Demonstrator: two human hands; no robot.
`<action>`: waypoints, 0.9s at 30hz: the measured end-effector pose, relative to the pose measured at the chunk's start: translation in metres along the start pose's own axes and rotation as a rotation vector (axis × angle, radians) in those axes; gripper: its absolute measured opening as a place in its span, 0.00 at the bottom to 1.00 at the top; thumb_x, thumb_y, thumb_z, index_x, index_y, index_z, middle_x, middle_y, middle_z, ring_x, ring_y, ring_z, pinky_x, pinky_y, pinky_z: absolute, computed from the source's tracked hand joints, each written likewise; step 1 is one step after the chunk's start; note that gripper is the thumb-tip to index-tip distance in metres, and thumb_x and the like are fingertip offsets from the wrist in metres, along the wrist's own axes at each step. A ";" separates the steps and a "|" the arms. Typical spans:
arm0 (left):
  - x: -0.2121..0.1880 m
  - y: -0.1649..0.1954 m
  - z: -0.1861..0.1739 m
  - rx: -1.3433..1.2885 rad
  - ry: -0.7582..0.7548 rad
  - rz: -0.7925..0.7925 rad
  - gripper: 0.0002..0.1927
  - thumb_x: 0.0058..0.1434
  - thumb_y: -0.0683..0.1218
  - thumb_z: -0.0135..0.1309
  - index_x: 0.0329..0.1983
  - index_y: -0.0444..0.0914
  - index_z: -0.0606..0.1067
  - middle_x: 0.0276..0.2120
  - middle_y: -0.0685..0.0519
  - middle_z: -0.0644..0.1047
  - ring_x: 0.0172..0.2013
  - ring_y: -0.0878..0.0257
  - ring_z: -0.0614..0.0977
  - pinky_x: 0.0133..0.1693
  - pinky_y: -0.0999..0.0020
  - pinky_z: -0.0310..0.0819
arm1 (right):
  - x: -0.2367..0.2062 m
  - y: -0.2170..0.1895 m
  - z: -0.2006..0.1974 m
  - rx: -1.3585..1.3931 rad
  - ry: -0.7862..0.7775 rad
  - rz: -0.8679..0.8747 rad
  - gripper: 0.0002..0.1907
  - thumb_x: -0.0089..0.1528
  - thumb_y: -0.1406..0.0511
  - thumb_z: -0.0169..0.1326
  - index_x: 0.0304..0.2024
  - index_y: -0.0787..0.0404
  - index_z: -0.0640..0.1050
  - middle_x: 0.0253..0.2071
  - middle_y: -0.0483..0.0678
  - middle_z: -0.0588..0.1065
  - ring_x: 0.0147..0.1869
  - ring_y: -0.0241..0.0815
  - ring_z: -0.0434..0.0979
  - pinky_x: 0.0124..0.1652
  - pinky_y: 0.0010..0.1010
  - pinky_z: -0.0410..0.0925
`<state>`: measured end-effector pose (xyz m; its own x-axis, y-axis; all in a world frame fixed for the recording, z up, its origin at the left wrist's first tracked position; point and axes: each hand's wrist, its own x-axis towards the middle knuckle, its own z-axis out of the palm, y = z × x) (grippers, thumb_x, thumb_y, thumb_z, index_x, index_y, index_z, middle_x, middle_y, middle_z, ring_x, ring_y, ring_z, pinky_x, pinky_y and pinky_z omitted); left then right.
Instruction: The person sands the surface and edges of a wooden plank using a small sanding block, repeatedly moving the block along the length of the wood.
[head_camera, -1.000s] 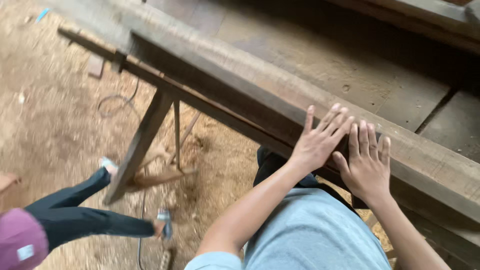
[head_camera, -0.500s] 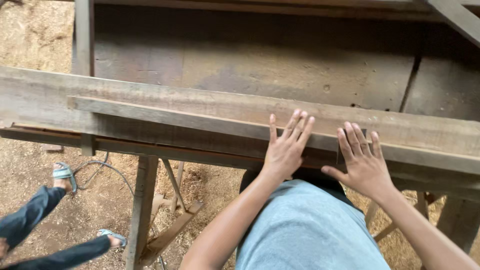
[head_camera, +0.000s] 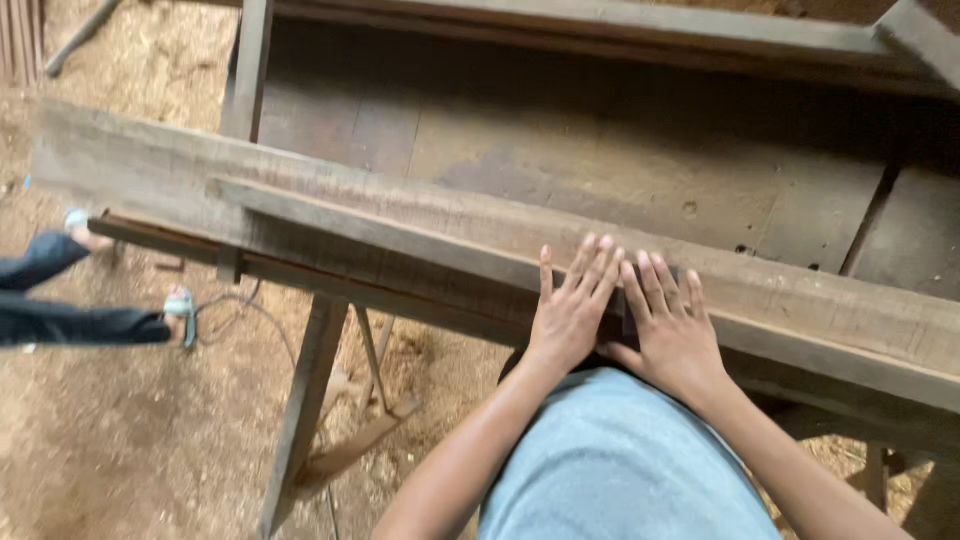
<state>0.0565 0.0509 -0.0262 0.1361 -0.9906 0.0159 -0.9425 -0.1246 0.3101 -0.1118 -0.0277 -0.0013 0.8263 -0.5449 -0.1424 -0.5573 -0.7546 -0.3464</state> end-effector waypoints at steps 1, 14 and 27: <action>-0.001 0.000 0.000 -0.003 -0.040 -0.019 0.44 0.58 0.40 0.52 0.80 0.43 0.53 0.79 0.52 0.50 0.79 0.60 0.43 0.73 0.32 0.26 | 0.002 -0.001 0.001 -0.100 -0.127 0.036 0.58 0.53 0.35 0.45 0.75 0.56 0.44 0.79 0.49 0.38 0.82 0.43 0.28 0.73 0.50 0.27; -0.010 -0.005 0.004 0.176 -0.119 -0.199 0.49 0.57 0.42 0.55 0.81 0.47 0.46 0.80 0.52 0.44 0.78 0.58 0.40 0.73 0.42 0.24 | 0.021 -0.016 0.009 -0.289 -0.362 0.028 0.59 0.56 0.36 0.49 0.76 0.54 0.38 0.80 0.49 0.34 0.83 0.43 0.25 0.73 0.47 0.24; -0.030 -0.041 -0.004 0.048 0.028 -0.151 0.49 0.59 0.46 0.57 0.80 0.52 0.47 0.80 0.53 0.44 0.79 0.58 0.40 0.74 0.39 0.24 | 0.058 -0.058 0.011 -0.206 -0.350 0.118 0.66 0.51 0.38 0.59 0.75 0.56 0.38 0.80 0.50 0.36 0.83 0.45 0.28 0.75 0.50 0.29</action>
<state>0.0921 0.0862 -0.0353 0.2855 -0.9584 -0.0012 -0.9240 -0.2755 0.2651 -0.0310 -0.0119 0.0004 0.7138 -0.5017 -0.4887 -0.6251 -0.7711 -0.1214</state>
